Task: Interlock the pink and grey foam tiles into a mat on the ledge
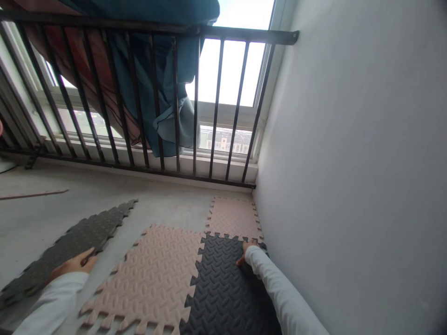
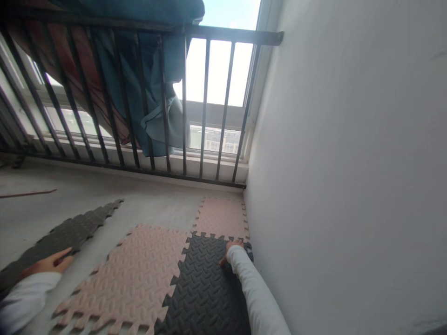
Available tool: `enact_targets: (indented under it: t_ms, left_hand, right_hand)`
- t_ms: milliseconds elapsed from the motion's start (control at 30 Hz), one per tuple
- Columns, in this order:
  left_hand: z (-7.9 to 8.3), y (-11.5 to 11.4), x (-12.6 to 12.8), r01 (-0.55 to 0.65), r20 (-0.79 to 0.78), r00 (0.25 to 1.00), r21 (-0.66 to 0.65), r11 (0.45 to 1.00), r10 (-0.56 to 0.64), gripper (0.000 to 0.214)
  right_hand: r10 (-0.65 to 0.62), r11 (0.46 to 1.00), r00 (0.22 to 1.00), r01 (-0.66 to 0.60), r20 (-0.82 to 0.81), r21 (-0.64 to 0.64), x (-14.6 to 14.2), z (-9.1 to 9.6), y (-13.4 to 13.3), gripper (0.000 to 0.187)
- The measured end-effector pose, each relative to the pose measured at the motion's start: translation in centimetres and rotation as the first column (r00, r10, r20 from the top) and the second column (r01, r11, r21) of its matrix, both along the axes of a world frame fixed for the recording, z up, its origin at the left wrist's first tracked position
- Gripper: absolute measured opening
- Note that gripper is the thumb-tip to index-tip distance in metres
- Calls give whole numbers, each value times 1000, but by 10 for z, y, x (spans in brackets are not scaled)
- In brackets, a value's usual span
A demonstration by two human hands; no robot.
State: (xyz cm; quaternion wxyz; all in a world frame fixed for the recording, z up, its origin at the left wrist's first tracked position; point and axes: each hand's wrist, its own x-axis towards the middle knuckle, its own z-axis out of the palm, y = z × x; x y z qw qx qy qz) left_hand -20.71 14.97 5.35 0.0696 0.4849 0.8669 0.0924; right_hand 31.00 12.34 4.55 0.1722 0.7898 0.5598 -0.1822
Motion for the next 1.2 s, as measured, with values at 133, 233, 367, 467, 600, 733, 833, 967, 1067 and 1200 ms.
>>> enact_targets:
  t_ms: [133,233,367,467,600,733,833,967,1067,1200]
  left_hand:
    - [32,46,87,61,4,998,148,987,-62,50]
    - [32,69,162,291,7,956,90,952,-293,47]
    - [11,83,250,507,2,862,34,861,-507,45]
    - [-6,87,293,585,5,811,18,811,-585,43]
    - [-16,90,321,643,0,766,-13,766,-643,41]
    - [-20,87,331,676,-8,734,-85,732,-679,36]
    - [-23,82,335,679,-37,724,-135,721,-689,36]
    - [-26,77,337,694,-75,697,-182,697,-714,35]
    - [-24,77,338,710,-95,669,-210,671,-737,40]
    - [-11,87,337,720,-143,640,-233,654,-755,38]
  right_hand:
    - [-10,998,1000,10,-6,-57,0,-9,6,113]
    - [-2,998,1000,1,-18,-66,2,-12,6,116]
    - [-6,997,999,3,-36,-71,3,-9,2,123]
    - [9,994,999,-14,-41,-109,2,-3,0,127]
    - [9,992,999,-13,-31,-127,-1,3,-2,130]
    - [11,989,1000,-14,-23,-149,-1,2,-1,132]
    - [10,988,1000,-12,-13,-157,-1,1,1,130]
    - [19,987,1000,-22,-14,-162,-2,2,4,130]
    - [20,985,999,-24,-25,-174,-2,3,4,131]
    - [23,985,999,-27,-26,-172,-1,3,3,131]
